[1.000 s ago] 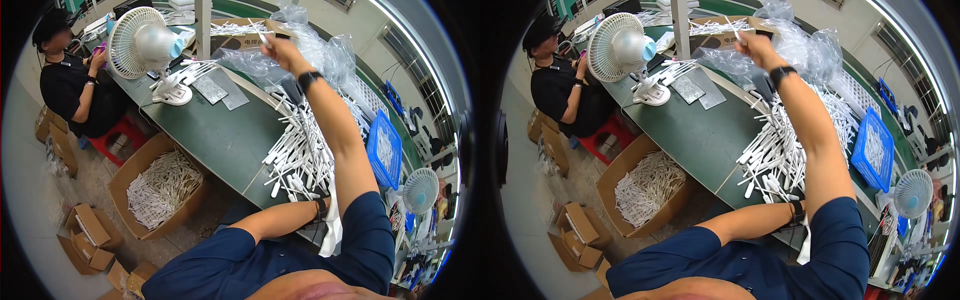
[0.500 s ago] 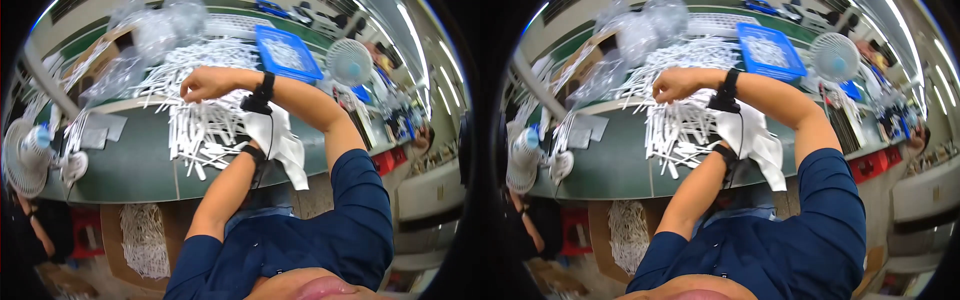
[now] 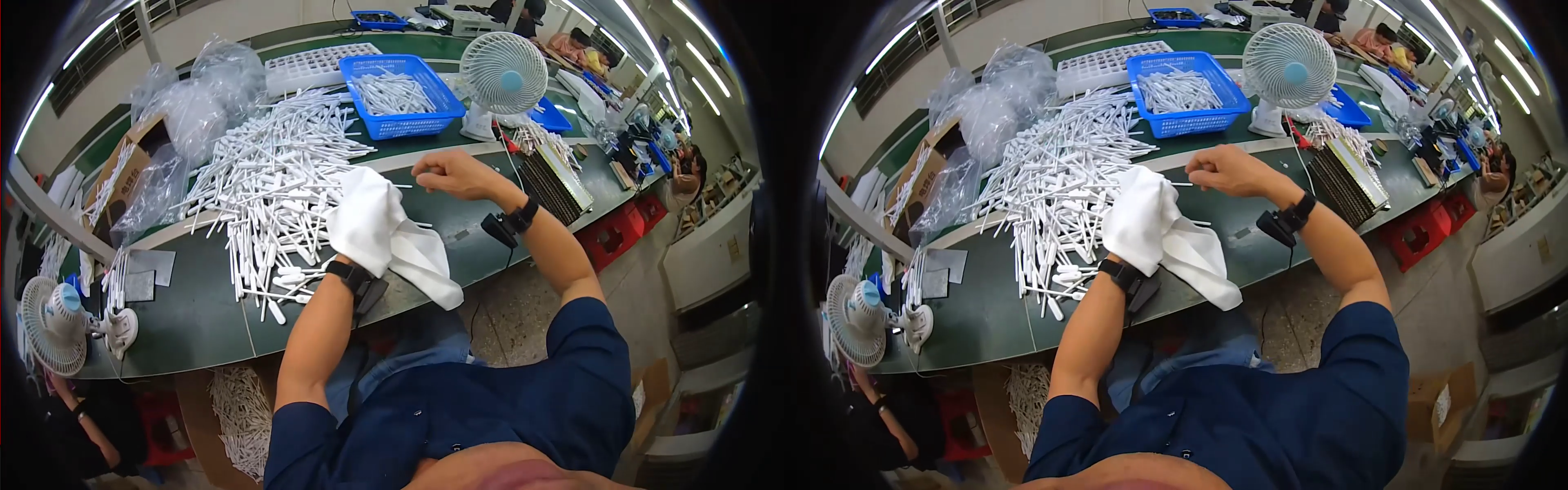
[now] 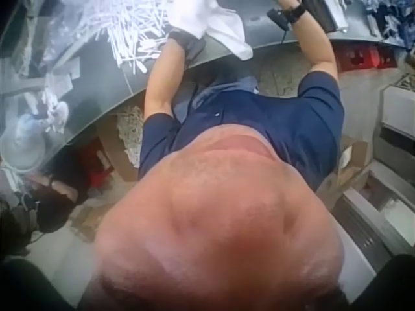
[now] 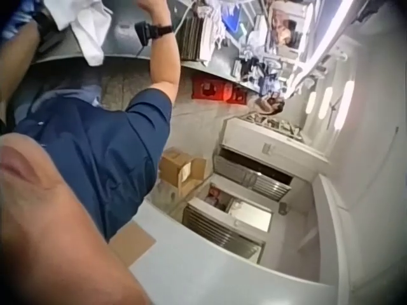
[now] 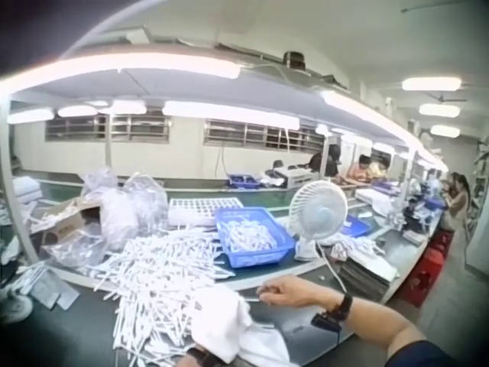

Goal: The person cleans white plastic sticks by picking them up from a pile, wiping each with a cloth, and placing them into a blue basket.

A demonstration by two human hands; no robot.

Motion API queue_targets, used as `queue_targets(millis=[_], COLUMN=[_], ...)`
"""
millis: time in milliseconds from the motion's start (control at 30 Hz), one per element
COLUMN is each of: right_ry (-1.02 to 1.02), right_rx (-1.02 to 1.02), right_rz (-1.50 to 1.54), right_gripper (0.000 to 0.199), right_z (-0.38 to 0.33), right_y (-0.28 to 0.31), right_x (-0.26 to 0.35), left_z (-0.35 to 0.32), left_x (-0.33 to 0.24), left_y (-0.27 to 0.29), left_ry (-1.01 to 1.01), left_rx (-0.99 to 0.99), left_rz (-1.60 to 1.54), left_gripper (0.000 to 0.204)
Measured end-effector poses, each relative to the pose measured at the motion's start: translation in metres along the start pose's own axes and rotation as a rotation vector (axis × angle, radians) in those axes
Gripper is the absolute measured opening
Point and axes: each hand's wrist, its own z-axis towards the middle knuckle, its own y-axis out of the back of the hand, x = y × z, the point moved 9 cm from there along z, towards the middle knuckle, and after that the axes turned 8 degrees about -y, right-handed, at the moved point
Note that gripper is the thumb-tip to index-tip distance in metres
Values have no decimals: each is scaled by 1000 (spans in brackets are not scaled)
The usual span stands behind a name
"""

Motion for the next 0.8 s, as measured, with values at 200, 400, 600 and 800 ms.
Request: queue_targets(millis=[200, 400, 600, 800], right_ry=[-107, -122, -131, -17], right_rx=[-97, -215, -331, -407], right_rz=[212, 478, 608, 253], right_gripper=[24, 23, 22, 22], right_z=[-22, -20, -22, -36], right_y=[6, -13, -13, -7], right_x=[-76, -143, -159, -127], left_z=[0, 0, 1, 2], left_x=[38, 23, 13, 16], left_y=[-40, -58, -48, -57], left_ry=[186, 670, 585, 631], left_rx=[-160, -280, -202, -233], left_rz=[-889, -1467, -1273, -1318], left_gripper=[24, 33, 34, 35])
